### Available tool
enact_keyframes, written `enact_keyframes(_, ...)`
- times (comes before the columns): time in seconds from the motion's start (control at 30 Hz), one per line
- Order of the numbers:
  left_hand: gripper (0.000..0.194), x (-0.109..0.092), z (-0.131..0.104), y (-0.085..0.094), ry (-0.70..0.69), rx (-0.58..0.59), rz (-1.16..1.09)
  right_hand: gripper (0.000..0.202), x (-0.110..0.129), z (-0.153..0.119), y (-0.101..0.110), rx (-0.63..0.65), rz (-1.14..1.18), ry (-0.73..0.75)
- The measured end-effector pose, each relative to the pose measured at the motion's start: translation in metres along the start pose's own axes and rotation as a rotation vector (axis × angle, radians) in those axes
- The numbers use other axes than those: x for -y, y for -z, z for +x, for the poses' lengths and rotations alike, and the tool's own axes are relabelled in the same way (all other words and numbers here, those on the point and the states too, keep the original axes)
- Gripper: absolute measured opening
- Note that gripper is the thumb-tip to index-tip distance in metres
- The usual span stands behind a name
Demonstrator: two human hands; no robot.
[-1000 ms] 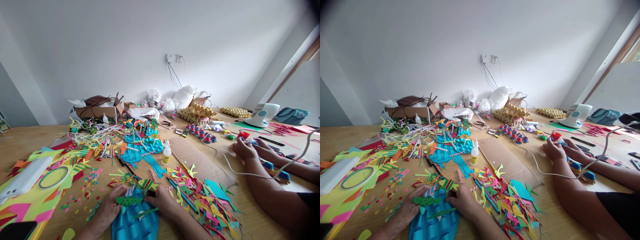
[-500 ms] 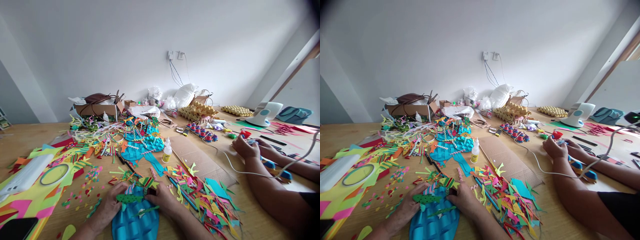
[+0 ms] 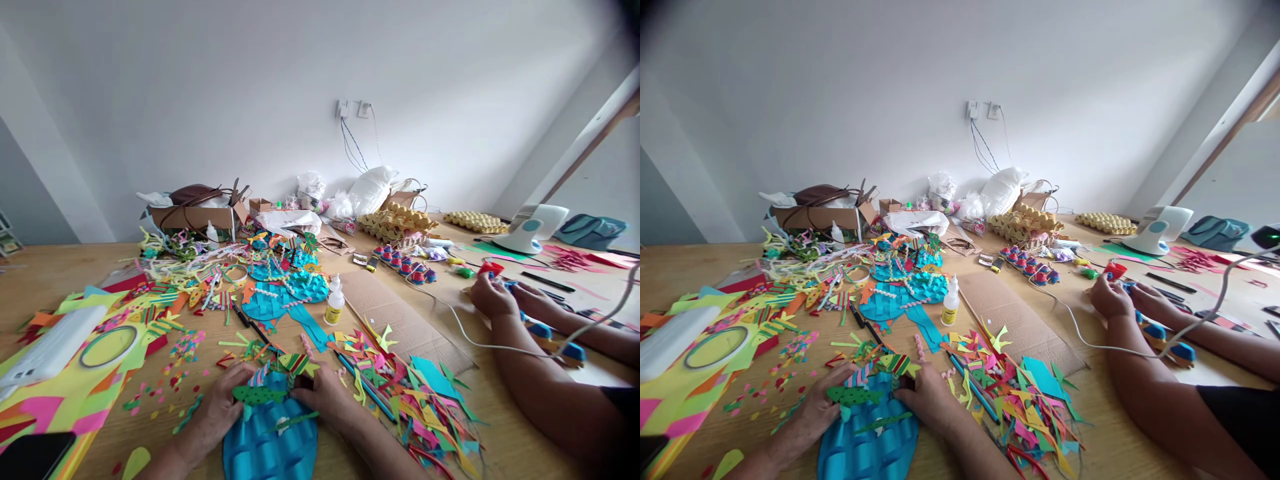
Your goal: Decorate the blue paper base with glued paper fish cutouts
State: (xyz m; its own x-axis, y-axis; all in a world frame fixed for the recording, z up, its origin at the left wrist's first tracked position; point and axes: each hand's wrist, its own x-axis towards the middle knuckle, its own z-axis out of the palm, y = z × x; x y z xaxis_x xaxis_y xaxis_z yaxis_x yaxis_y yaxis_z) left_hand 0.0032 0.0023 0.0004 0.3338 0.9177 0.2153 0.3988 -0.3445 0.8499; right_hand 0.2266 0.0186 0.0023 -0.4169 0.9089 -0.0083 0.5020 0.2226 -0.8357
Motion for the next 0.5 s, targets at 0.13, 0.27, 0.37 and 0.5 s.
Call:
enact_keyframes(0.13, 0.037, 0.0036, -0.0014, 0.0007, 0.01, -0.005, 0.023, 0.008, 0.0026, -0.0009, 0.0023, 0.017, -0.037, -0.013)
enact_keyframes(0.27, 0.033, 0.0006, -0.0026, 0.0021, 0.031, -0.009, 0.021, 0.004, 0.0056, -0.0013, 0.0042, 0.034, -0.046, 0.004)
enact_keyframes(0.37, 0.036, -0.0033, -0.0027, 0.0031, 0.045, 0.022, 0.013, 0.003, 0.0072, -0.0011, 0.0054, 0.047, -0.047, 0.037)
enact_keyframes(0.5, 0.039, -0.005, -0.002, 0.0037, 0.047, 0.02, 0.018, 0.002, 0.0075, -0.0016, 0.0067, 0.045, -0.052, 0.051)
